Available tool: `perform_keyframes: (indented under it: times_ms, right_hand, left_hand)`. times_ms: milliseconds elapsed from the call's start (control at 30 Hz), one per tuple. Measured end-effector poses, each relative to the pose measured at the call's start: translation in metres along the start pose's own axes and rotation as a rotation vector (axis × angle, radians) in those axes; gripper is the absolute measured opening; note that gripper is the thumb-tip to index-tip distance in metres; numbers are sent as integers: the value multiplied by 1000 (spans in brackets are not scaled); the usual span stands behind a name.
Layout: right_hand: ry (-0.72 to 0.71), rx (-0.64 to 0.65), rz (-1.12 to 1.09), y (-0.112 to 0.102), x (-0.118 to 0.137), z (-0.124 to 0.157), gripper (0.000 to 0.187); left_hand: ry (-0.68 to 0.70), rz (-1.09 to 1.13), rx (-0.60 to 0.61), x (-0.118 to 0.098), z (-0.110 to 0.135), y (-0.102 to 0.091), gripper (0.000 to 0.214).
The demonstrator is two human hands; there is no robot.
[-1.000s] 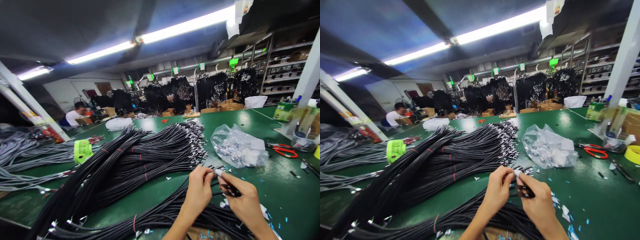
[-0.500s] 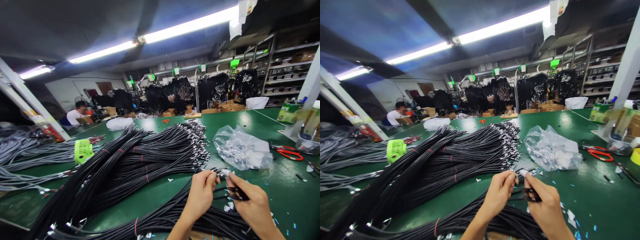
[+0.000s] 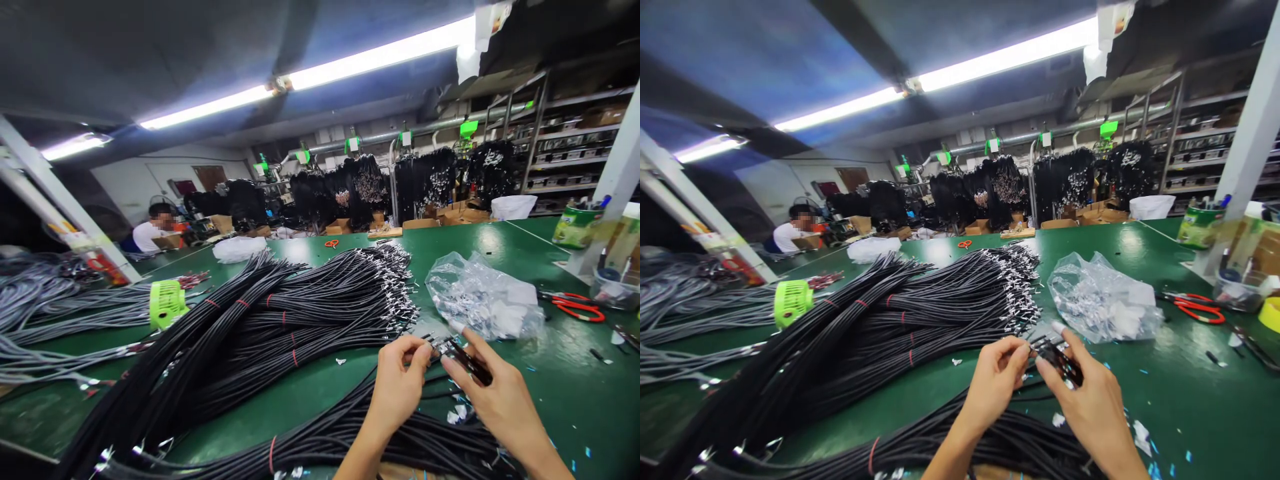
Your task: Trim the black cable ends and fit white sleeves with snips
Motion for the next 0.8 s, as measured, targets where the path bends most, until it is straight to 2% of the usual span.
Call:
perform_keyframes:
  times_ms: [67,233,800]
  right_hand:
    - [13,33,23,0,-1,-1,51]
    - [-68,116,13,6,5,1,36]
    - [-170,42,81,-4,11,0,30]
  left_hand:
    - [30,-27,-31,-3,1,-2,29]
    - [78,-60,-85,-7,3,-4,26]
    - [137,-210,-113,-12,10,1,10]
Point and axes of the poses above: each hand's wrist, its own z-axis away from the middle knuckle, its own y-axis out of the palm, x = y × z, the point moved 5 cm from there along -z, towards the middle knuckle, and after that the axes turned 11 degrees about -z, right-handed, at the moved point
